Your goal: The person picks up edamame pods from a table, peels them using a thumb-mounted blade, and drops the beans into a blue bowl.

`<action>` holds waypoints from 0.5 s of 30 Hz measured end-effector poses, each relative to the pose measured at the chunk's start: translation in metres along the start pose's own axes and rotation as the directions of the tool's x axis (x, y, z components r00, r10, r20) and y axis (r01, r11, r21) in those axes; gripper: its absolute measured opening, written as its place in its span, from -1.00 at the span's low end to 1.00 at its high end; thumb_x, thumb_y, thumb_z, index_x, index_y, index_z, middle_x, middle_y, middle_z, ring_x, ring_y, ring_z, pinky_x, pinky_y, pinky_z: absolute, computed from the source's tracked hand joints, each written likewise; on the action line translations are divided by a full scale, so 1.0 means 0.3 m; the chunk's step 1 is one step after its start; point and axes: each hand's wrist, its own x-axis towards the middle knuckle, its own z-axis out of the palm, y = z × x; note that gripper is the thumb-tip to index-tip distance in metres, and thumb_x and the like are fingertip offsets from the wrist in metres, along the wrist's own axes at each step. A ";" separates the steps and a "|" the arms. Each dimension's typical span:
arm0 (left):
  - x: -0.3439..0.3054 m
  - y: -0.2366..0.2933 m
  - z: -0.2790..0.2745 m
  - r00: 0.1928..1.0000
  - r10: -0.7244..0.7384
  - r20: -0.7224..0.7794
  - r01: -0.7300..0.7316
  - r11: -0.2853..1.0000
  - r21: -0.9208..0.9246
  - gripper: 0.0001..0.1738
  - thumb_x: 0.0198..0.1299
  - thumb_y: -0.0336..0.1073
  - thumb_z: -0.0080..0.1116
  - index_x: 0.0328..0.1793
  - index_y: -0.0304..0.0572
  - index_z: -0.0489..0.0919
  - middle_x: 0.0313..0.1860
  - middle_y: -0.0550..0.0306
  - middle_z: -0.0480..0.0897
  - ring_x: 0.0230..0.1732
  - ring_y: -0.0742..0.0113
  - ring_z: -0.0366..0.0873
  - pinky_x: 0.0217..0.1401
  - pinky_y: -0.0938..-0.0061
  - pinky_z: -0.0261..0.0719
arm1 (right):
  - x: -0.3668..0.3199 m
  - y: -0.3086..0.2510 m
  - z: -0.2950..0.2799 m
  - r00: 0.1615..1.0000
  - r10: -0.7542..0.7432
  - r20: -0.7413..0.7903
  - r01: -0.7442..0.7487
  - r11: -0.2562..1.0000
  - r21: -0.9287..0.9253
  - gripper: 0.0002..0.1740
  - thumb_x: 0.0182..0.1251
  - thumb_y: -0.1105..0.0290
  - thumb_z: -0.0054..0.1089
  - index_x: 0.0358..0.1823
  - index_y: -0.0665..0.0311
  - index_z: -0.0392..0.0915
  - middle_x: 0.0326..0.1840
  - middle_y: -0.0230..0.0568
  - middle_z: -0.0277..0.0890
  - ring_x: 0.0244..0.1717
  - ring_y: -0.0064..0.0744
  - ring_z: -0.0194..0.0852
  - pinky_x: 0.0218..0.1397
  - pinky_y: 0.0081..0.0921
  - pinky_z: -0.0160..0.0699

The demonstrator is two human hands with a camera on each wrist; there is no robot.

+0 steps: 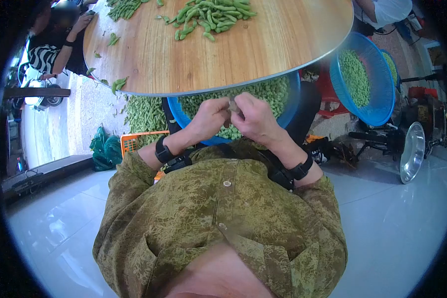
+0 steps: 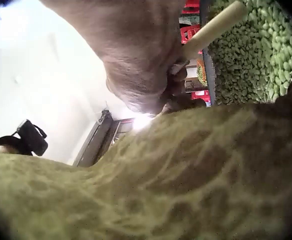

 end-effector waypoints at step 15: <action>-0.140 0.115 -0.235 0.948 0.317 0.014 -0.304 0.896 0.324 -0.87 0.11 -0.44 0.19 -0.22 -0.31 0.53 -0.38 -0.10 0.59 -0.32 -0.07 0.61 -0.26 0.27 0.56 | 0.002 0.004 -0.032 0.980 0.188 0.065 -0.196 0.969 0.150 -0.77 0.13 0.50 0.27 -0.47 0.35 0.33 -0.61 -0.08 0.27 -0.61 -0.11 0.28 -0.51 -0.30 0.26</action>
